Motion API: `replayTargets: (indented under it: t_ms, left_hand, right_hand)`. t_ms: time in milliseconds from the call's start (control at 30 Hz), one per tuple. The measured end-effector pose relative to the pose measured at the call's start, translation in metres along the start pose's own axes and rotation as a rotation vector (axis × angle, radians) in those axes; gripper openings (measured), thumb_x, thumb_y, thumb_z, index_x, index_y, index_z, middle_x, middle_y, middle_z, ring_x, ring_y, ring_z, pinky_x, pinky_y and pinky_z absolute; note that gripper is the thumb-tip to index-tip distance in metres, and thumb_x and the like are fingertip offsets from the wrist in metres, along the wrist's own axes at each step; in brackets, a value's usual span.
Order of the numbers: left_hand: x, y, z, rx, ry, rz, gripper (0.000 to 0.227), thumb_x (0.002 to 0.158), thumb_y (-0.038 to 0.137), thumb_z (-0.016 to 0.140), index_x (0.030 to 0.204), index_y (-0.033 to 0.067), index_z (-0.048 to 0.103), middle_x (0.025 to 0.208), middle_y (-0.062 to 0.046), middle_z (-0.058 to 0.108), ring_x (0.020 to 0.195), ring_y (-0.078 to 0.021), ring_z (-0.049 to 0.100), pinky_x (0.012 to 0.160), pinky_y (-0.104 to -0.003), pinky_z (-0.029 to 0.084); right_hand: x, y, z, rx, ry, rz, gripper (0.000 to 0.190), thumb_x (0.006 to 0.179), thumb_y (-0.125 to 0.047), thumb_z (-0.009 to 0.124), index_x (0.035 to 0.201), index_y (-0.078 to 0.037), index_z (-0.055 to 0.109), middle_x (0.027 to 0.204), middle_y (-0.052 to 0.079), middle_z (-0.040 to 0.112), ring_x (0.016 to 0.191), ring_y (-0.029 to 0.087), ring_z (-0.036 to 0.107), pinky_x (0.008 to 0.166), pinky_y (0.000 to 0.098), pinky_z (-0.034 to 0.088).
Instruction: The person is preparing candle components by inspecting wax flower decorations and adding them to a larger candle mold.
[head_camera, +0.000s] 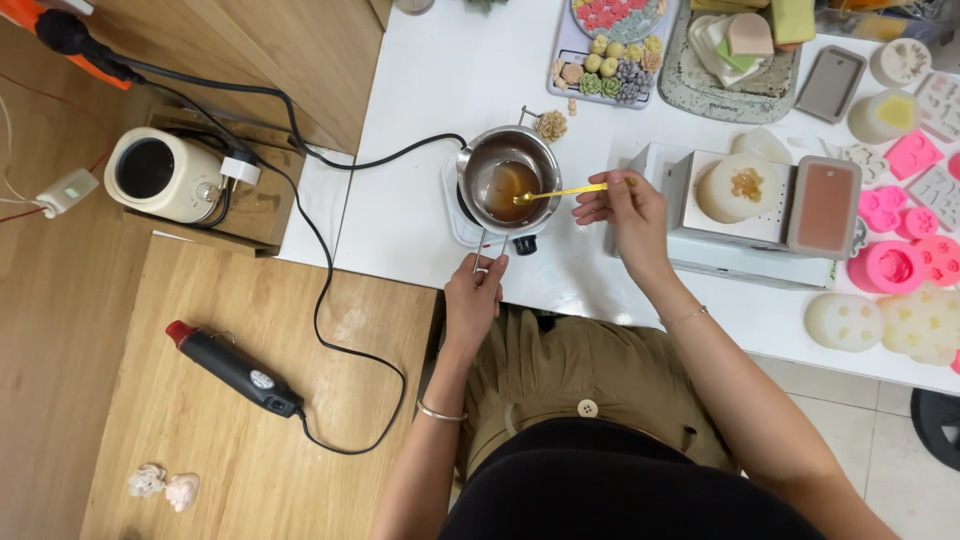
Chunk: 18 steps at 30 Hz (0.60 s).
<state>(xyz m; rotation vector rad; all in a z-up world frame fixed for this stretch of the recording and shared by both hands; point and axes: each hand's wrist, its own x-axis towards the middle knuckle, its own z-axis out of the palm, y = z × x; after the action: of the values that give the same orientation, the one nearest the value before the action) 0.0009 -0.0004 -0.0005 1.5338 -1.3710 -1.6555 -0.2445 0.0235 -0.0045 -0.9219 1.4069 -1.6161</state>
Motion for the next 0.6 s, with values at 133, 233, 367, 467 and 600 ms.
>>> replayTargets:
  t_ms: [133,233,367,467,600]
  left_hand:
    - [-0.001,0.001,-0.001,0.016,0.004,0.002,0.03,0.098,0.03,0.067,0.09,0.0012,0.061,0.054,-0.002,0.056,0.041,-0.0083,0.046,0.039,-0.027,0.035]
    - [-0.002,0.002,-0.001,0.019,0.002,0.001,0.03,0.098,0.03,0.067,0.09,0.0014,0.061,0.054,-0.003,0.057,0.041,-0.0084,0.047,0.039,-0.027,0.035]
    - [-0.002,-0.002,-0.001,0.014,-0.006,0.018,0.031,0.098,0.03,0.067,0.09,0.0012,0.06,0.054,-0.003,0.057,0.041,-0.0083,0.047,0.04,-0.027,0.036]
    - [-0.001,-0.002,0.0,0.015,-0.008,0.018,0.031,0.098,0.03,0.068,0.09,0.0009,0.06,0.054,-0.003,0.057,0.042,-0.0084,0.047,0.04,-0.027,0.036]
    - [-0.003,0.001,-0.001,0.024,-0.008,0.01,0.031,0.098,0.03,0.068,0.09,0.0006,0.06,0.054,-0.003,0.057,0.042,-0.0085,0.048,0.04,-0.028,0.036]
  right_hand:
    - [0.013,0.027,0.006,-0.002,-0.024,0.16,0.036,0.113,-0.027,0.043,0.113,0.005,0.06,0.092,0.017,0.071,0.077,0.023,0.073,0.072,0.0351,0.063]
    - [0.015,0.034,0.008,-0.027,-0.022,0.202,0.036,0.112,-0.027,0.043,0.111,0.005,0.06,0.091,0.017,0.071,0.076,0.023,0.072,0.071,0.035,0.063]
    - [0.015,0.035,0.009,-0.057,-0.015,0.201,0.038,0.113,-0.028,0.043,0.11,0.006,0.06,0.09,0.018,0.071,0.074,0.024,0.072,0.071,0.0354,0.063]
    - [0.017,0.037,0.009,-0.015,0.004,0.24,0.038,0.113,-0.028,0.042,0.108,0.005,0.059,0.089,0.018,0.071,0.075,0.024,0.073,0.071,0.036,0.064]
    - [0.018,0.042,0.006,0.07,0.05,0.316,0.036,0.112,-0.027,0.041,0.107,0.005,0.059,0.089,0.019,0.07,0.075,0.026,0.073,0.071,0.0378,0.064]
